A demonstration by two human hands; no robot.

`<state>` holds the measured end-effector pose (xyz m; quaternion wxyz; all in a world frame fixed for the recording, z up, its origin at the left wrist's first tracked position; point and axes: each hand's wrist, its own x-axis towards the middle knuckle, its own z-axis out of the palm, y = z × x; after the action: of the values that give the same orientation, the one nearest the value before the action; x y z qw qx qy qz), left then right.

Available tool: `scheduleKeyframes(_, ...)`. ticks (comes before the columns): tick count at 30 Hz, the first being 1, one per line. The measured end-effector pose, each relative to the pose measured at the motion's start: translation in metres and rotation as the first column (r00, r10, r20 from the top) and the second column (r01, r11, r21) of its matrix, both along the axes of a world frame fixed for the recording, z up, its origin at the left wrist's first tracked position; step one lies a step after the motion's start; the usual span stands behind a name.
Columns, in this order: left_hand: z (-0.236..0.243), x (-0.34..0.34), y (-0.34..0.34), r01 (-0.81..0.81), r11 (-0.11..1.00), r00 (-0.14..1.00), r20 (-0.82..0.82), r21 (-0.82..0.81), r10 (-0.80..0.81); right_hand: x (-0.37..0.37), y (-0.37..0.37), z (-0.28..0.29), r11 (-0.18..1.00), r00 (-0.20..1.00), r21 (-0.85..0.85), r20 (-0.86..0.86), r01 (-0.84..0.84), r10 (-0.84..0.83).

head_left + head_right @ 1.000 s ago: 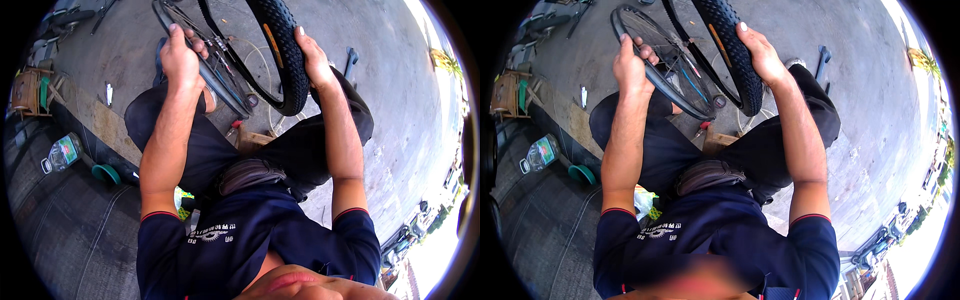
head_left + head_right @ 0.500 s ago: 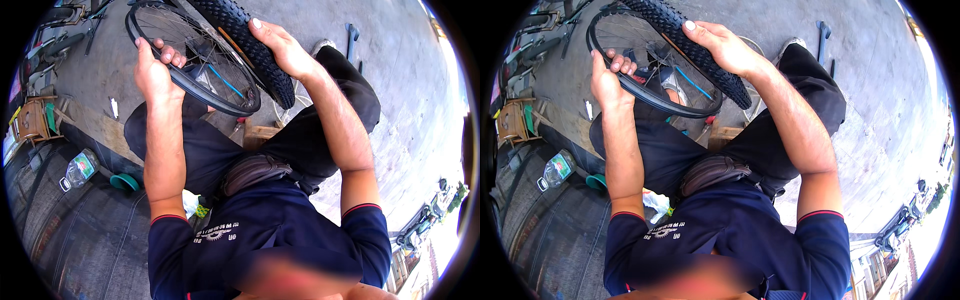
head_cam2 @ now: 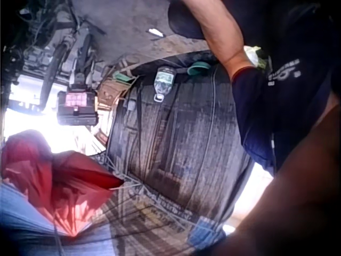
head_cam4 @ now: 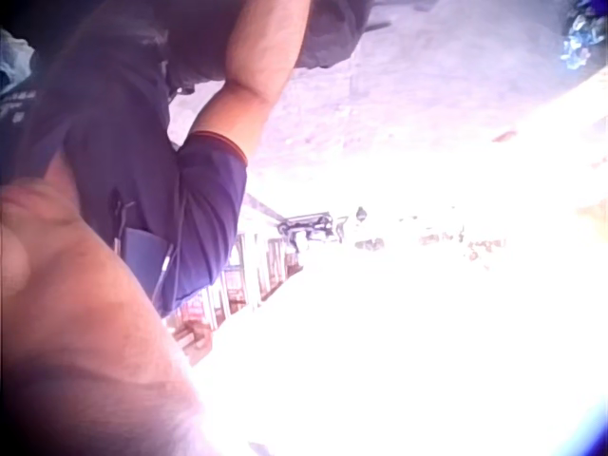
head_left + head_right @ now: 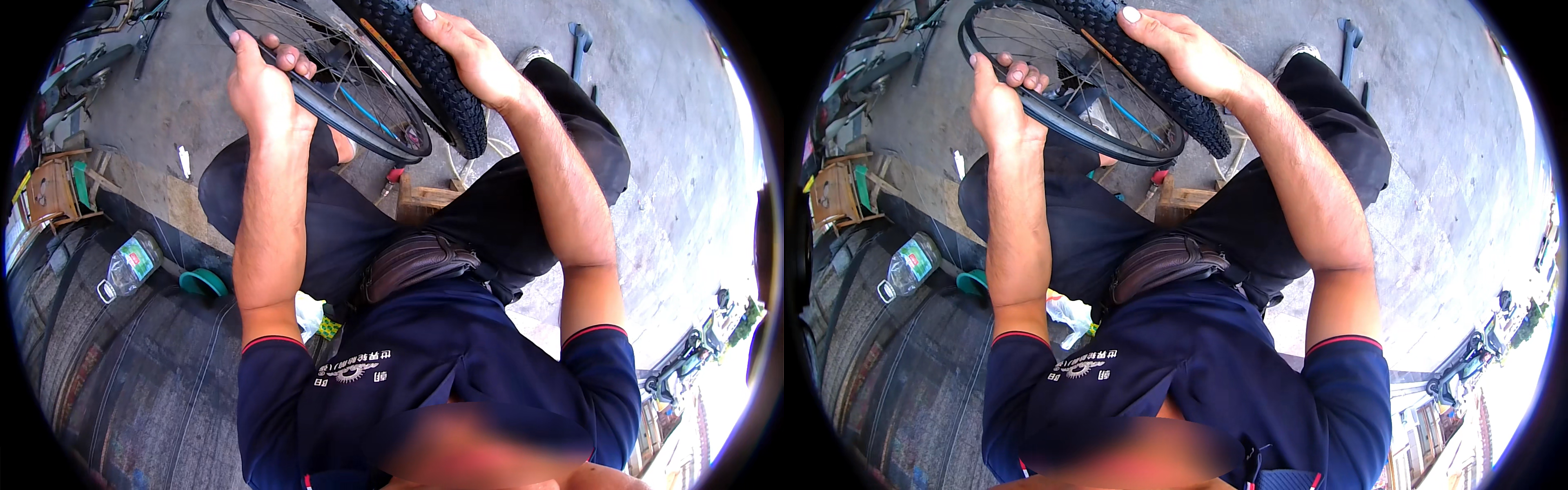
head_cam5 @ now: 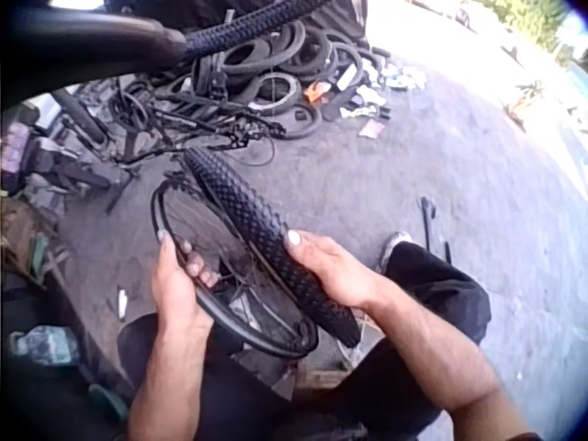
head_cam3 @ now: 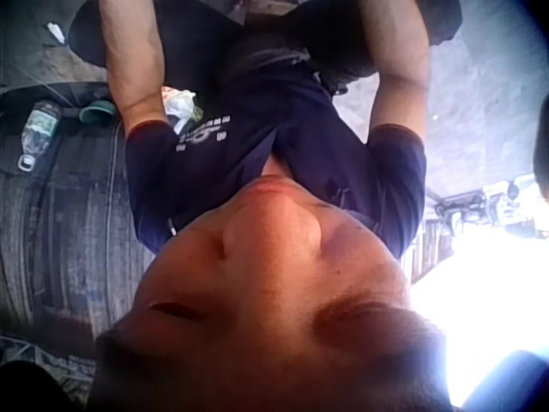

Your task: The person removes an inner tube from a bicycle wheel, inspects it, and then inserts a replacement inner tube back into the tire and rim before inflating it with a pump.

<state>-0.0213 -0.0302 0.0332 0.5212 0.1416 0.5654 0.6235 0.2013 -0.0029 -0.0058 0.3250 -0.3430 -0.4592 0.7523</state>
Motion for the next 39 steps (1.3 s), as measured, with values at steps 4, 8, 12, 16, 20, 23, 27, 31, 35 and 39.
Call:
scheduleKeyframes(4,0.000,0.003,0.002,-0.008,1.000,1.000,-0.002,0.015,0.008,0.000,0.001,-0.002,0.999,0.999,0.027,0.006,-0.040,0.039)
scheduleKeyframes(8,0.002,0.006,-0.004,-0.023,1.000,0.999,-0.025,0.012,0.023,0.002,-0.004,0.002,0.999,0.999,-0.024,0.026,-0.044,0.045)
scheduleKeyframes(12,0.003,0.003,0.001,-0.032,0.999,0.999,-0.027,0.011,0.032,0.001,-0.001,0.000,1.000,1.000,0.000,0.028,-0.013,0.013)
scheduleKeyframes(16,0.000,0.001,0.004,-0.040,0.999,0.999,-0.032,0.027,0.041,0.003,0.000,-0.008,0.999,0.998,0.030,0.057,-0.017,0.015)
scheduleKeyframes(20,-0.005,0.001,0.004,-0.034,0.999,0.999,-0.032,0.038,0.035,0.001,-0.008,0.006,0.997,0.984,0.073,0.177,-0.008,-0.005)
scheduleKeyframes(23,-0.004,0.008,0.004,-0.016,0.999,1.000,0.000,0.033,0.016,0.003,-0.009,0.009,0.998,0.980,0.059,0.198,-0.012,0.000)
scheduleKeyframes(27,-0.011,0.013,0.007,-0.022,0.996,1.000,0.011,0.082,0.021,0.002,-0.011,0.009,0.999,0.984,0.044,0.178,-0.001,-0.007)
scheduleKeyframes(31,-0.017,0.020,0.010,-0.029,0.993,1.000,0.000,0.112,0.029,0.002,-0.010,0.007,1.000,0.980,0.006,0.199,-0.006,0.005)
scheduleKeyframes(35,-0.019,0.023,0.005,-0.016,0.997,1.000,-0.012,0.081,0.017,0.003,-0.011,0.006,1.000,0.979,0.002,0.205,-0.010,0.010)
scheduleKeyframes(39,-0.023,0.015,-0.002,-0.013,0.999,1.000,-0.005,0.044,0.013,0.006,-0.012,0.004,1.000,0.982,0.016,0.191,0.002,-0.005)
